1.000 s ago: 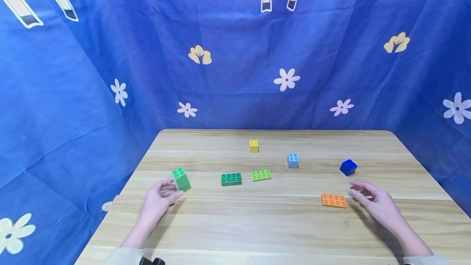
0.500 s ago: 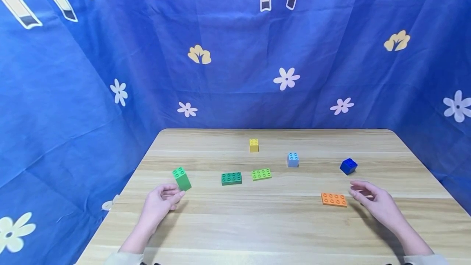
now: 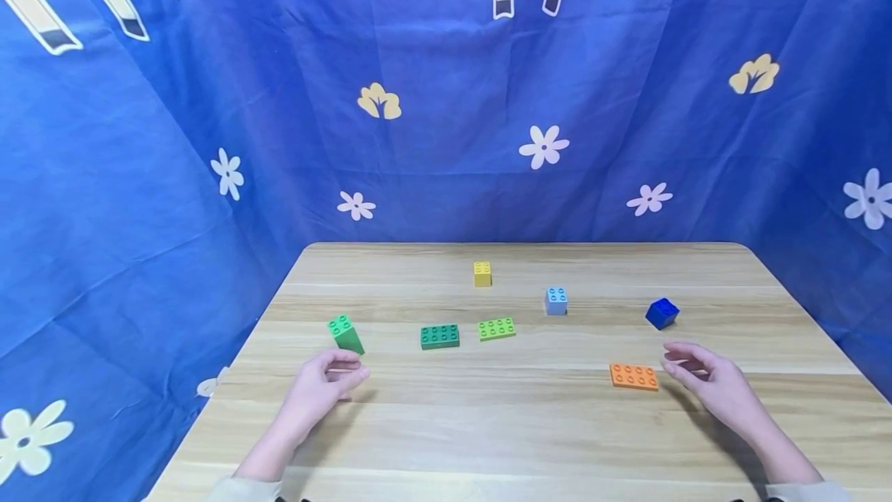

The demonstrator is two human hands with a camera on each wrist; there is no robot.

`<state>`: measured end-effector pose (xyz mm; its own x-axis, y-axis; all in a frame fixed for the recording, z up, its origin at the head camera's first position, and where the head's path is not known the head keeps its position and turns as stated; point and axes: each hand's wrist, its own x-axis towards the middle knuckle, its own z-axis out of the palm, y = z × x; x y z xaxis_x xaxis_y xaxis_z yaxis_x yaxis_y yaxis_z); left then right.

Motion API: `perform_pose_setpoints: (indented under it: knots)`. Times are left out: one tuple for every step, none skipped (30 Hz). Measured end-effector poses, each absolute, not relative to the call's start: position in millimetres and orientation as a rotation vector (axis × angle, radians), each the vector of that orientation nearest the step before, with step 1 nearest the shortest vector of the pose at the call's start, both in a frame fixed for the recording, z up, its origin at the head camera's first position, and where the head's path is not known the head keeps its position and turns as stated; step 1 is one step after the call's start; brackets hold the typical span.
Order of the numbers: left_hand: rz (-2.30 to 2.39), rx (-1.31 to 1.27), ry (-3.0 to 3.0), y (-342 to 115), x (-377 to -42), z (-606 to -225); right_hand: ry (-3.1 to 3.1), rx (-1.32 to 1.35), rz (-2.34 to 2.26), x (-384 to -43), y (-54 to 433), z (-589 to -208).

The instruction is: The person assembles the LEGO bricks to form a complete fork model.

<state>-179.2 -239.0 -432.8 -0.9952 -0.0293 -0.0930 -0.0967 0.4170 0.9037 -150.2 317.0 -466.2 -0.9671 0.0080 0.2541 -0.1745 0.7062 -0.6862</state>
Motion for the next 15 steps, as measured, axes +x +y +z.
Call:
perform_pose_setpoints:
  knots:
    - [1.668, -0.107, 2.578, -237.5, -179.5, -433.4, -2.676, 0.135, 1.112, -150.2, 317.2, -466.4]
    - [1.676, -0.095, 2.567, -236.0, -179.6, -433.9, -2.675, 0.139, 1.114, -150.2, 317.3, -466.6]
    - [1.686, -0.082, 2.554, -234.6, -179.5, -434.4, -2.675, 0.143, 1.114, -150.3, 317.4, -466.7]
    - [1.694, -0.066, 2.546, -233.0, -179.4, -434.6, -2.677, 0.148, 1.111, -150.4, 317.5, -467.0]
    - [1.701, -0.050, 2.537, -231.3, -179.4, -434.7, -2.679, 0.150, 1.108, -150.5, 317.4, -466.9]
    - [1.708, -0.032, 2.529, -229.4, -179.7, -434.9, -2.680, 0.153, 1.106, -150.6, 317.2, -466.9]
    - [1.706, -0.018, 2.528, -227.2, -180.2, -434.9, -2.682, 0.155, 1.105, -150.7, 316.9, -466.8]
    - [1.705, 0.000, 2.530, -224.9, -180.3, -434.5, -2.682, 0.157, 1.109, -150.6, 316.4, -466.5]
    - [1.702, 0.017, 2.531, -222.5, -180.6, -434.1, -2.684, 0.158, 1.109, -150.6, 316.0, -466.3]
    - [1.697, 0.032, 2.533, -220.0, -181.0, -433.7, -2.685, 0.159, 1.111, -150.4, 315.4, -466.1]
    - [1.694, 0.045, 2.532, -217.5, -181.5, -433.5, -2.684, 0.162, 1.113, -150.2, 314.8, -465.9]
    - [1.689, 0.058, 2.536, -215.1, -182.0, -433.3, -2.681, 0.165, 1.118, -150.0, 314.4, -466.0]
    - [1.680, 0.077, 2.546, -212.9, -182.4, -433.2, -2.680, 0.169, 1.121, -149.7, 314.2, -466.3]
    - [1.678, 0.089, 2.548, -210.6, -183.0, -433.1, -2.677, 0.173, 1.126, -149.5, 314.0, -466.5]
    - [1.677, 0.096, 2.546, -208.4, -183.7, -432.9, -2.678, 0.177, 1.126, -149.4, 313.9, -466.7]
